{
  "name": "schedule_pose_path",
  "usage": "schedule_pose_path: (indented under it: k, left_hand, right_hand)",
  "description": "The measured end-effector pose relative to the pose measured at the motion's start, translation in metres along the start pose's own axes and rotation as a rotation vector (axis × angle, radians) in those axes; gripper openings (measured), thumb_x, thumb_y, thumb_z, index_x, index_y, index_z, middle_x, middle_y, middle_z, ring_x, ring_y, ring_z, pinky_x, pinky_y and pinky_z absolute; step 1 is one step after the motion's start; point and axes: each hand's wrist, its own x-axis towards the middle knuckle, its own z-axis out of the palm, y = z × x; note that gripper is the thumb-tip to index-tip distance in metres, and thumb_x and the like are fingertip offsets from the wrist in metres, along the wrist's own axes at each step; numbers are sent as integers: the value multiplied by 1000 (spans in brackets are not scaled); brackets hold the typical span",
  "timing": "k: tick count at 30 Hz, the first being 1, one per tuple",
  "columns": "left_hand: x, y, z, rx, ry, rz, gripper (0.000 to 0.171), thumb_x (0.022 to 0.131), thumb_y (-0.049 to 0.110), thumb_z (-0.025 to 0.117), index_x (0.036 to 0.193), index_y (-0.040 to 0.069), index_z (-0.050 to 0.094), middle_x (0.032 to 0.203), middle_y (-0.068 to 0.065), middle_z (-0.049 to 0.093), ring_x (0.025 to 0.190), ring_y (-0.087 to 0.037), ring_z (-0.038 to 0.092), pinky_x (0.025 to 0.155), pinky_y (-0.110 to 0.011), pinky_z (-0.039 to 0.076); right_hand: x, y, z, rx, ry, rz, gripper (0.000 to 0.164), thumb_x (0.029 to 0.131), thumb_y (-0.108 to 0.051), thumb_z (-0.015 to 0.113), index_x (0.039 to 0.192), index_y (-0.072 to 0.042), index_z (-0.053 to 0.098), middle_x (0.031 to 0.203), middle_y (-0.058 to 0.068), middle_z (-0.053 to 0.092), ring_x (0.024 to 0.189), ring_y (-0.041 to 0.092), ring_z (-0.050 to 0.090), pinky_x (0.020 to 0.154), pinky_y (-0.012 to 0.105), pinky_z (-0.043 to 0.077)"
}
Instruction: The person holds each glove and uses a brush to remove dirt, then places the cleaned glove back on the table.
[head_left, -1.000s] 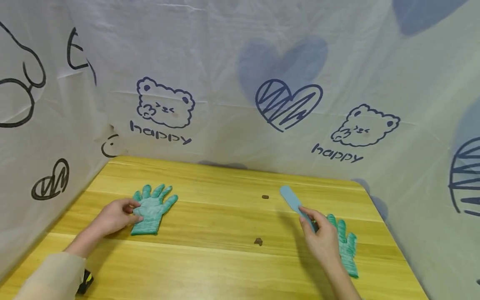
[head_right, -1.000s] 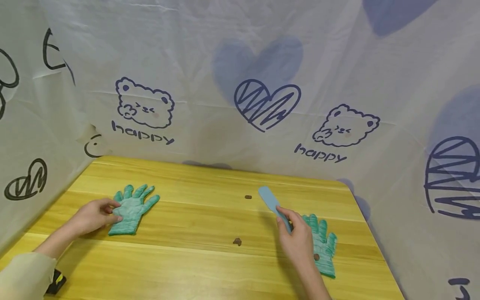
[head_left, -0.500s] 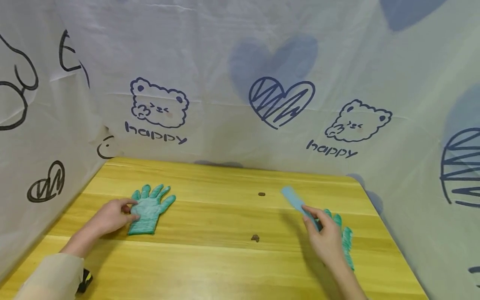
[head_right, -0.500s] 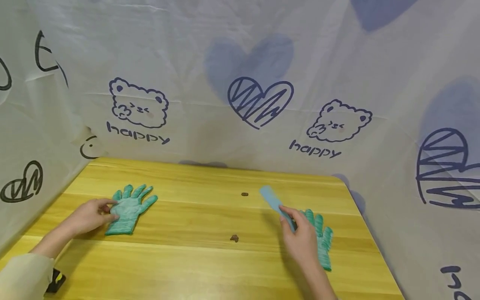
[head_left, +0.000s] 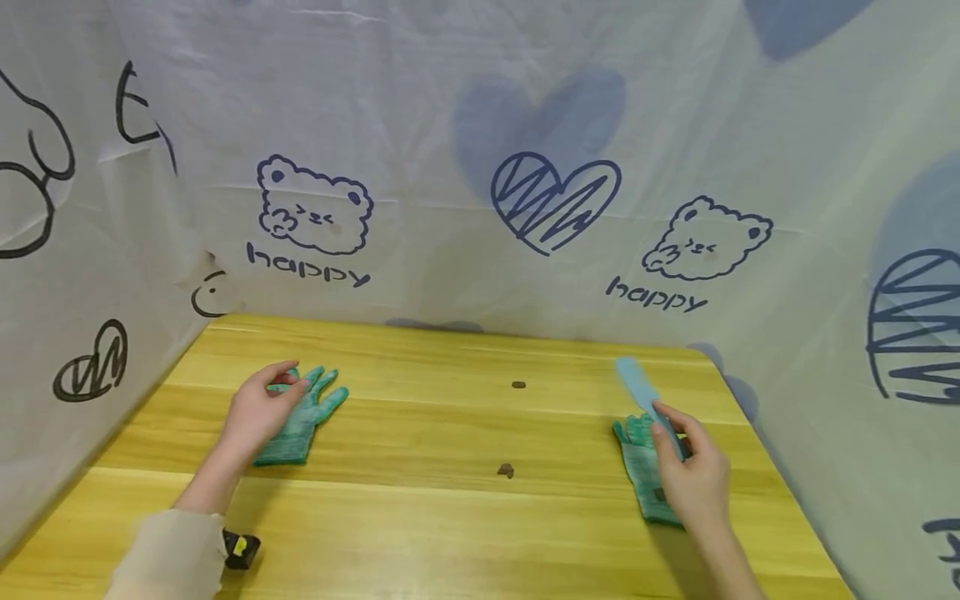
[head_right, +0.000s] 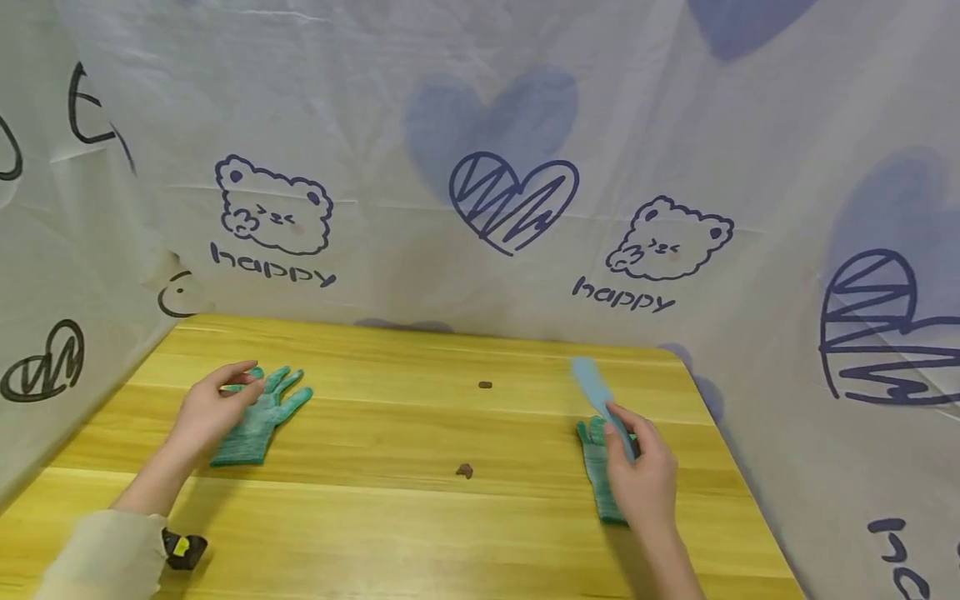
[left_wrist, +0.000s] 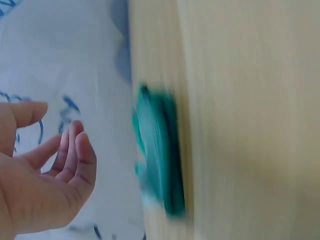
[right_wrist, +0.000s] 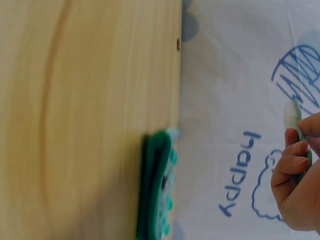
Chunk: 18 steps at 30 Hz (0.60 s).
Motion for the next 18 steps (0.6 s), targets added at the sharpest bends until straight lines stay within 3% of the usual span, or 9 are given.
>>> schedule_pose_path:
  k: [4, 9, 14, 18]
  left_hand:
    - [-3, 25, 27, -184, 25, -31, 63, 108, 43, 55, 158, 7, 42, 140, -16, 53, 117, -30, 60, 79, -28, 55]
    - [-2, 55, 66, -325, -4, -34, 53, 108, 33, 58, 154, 9, 49, 134, -15, 58, 104, -17, 65, 82, -33, 58]
    - [0, 88, 108, -430, -27, -8, 47, 106, 24, 62, 149, 7, 55, 126, -17, 64, 99, -19, 68, 76, -29, 57]
    - [-1, 112, 141, -477, -64, 26, 45, 104, 20, 64, 146, 6, 58, 120, -15, 66, 98, -23, 69, 73, -30, 57]
  right_hand:
    - [0, 7, -12, -53, -2, 53, 30, 102, -8, 68, 131, -15, 73, 105, 2, 68, 63, 10, 47, 48, 22, 37]
    - [-1, 17, -31, -119, -10, 136, 31, 104, -15, 66, 135, -17, 71, 107, 4, 68, 66, 7, 50, 49, 22, 38]
    - [-4, 27, -48, -156, 20, 184, 31, 102, -15, 69, 133, -16, 72, 100, -9, 64, 65, 5, 49, 51, 21, 37]
    - [-5, 35, -58, -209, 21, 174, 31, 100, -13, 71, 130, -16, 73, 95, -6, 64, 59, 7, 45, 50, 22, 36]
